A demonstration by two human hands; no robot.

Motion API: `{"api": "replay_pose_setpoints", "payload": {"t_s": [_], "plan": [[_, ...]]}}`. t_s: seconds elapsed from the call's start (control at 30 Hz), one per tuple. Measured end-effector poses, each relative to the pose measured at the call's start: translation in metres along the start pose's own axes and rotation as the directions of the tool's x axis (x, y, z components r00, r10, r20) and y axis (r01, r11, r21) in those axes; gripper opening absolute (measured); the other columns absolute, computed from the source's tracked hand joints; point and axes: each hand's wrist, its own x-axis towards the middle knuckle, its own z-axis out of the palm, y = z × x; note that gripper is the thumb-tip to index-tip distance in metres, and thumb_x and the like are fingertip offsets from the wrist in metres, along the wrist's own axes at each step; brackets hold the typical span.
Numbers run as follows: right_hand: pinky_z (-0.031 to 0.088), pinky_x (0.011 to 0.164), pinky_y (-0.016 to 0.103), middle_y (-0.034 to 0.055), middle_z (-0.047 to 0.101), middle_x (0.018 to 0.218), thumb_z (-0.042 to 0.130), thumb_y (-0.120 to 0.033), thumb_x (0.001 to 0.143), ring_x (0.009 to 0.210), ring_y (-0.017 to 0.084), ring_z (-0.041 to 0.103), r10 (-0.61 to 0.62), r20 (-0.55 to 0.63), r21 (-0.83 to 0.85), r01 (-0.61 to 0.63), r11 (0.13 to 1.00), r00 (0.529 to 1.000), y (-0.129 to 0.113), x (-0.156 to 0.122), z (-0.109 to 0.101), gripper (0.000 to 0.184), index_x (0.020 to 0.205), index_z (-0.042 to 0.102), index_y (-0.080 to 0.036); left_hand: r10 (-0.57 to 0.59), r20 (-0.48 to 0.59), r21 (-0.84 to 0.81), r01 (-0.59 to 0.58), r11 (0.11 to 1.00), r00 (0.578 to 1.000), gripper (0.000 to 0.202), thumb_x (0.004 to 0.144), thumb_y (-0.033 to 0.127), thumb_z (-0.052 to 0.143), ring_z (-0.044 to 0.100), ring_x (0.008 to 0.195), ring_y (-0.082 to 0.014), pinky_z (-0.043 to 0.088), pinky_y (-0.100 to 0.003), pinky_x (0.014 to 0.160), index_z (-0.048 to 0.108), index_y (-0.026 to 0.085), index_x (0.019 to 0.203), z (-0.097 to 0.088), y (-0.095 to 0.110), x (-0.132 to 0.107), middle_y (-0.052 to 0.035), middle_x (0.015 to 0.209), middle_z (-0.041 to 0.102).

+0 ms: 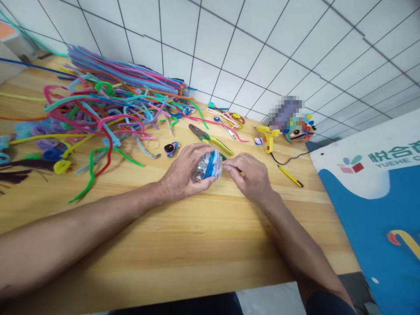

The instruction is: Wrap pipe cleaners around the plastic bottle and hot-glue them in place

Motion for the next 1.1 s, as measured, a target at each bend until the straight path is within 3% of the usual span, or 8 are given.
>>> {"api": "replay_pose_setpoints", "payload": {"t_s": [0.23,0.63,1.1], "plan": [[0.051,0.069,0.030,0.0026,0.077,0.087,0.062,-0.016,0.103,0.077,0.016,0.068,0.049,-0.008,0.023,-0.049,0.999,0.999,-0.0037,0.0019,-0.0010,0.010,0.103,0.070,-0.022,0.006,-0.003,-0.007,-0.006,1.000,1.000,0.065,0.092,0.034,0.073,0.060,0.136,-0.0333,0.051,-0.055,0.113,0.044,0.025,0.148,0.0000,0.0000,0.0005,-0.0153,0.144,0.060],[0.051,0.070,0.031,0.0030,0.076,0.085,0.063,-0.016,0.102,0.077,0.017,0.067,0.020,0.007,0.053,-0.020,0.998,1.000,-0.0010,0.0014,-0.0007,0.010,0.101,0.071,-0.022,0.006,0.011,0.003,-0.006,1.000,1.000,0.063,0.093,0.034,0.072,0.060,0.136,-0.0330,0.051,-0.055,0.113,0.044,0.025,0.148,-0.0009,0.0006,0.0006,-0.0153,0.144,0.061],[0.053,0.071,0.033,0.0035,0.076,0.085,0.061,-0.016,0.101,0.077,0.018,0.068,-0.054,-0.011,-0.040,0.053,0.998,0.999,0.0017,-0.0018,0.0014,0.014,0.103,0.073,-0.022,0.005,0.002,-0.022,-0.005,1.000,1.000,0.065,0.093,0.034,0.072,0.055,0.142,-0.0337,0.045,-0.056,0.119,0.047,0.029,0.152,0.0007,-0.0003,-0.0005,-0.0148,0.150,0.056]]}}
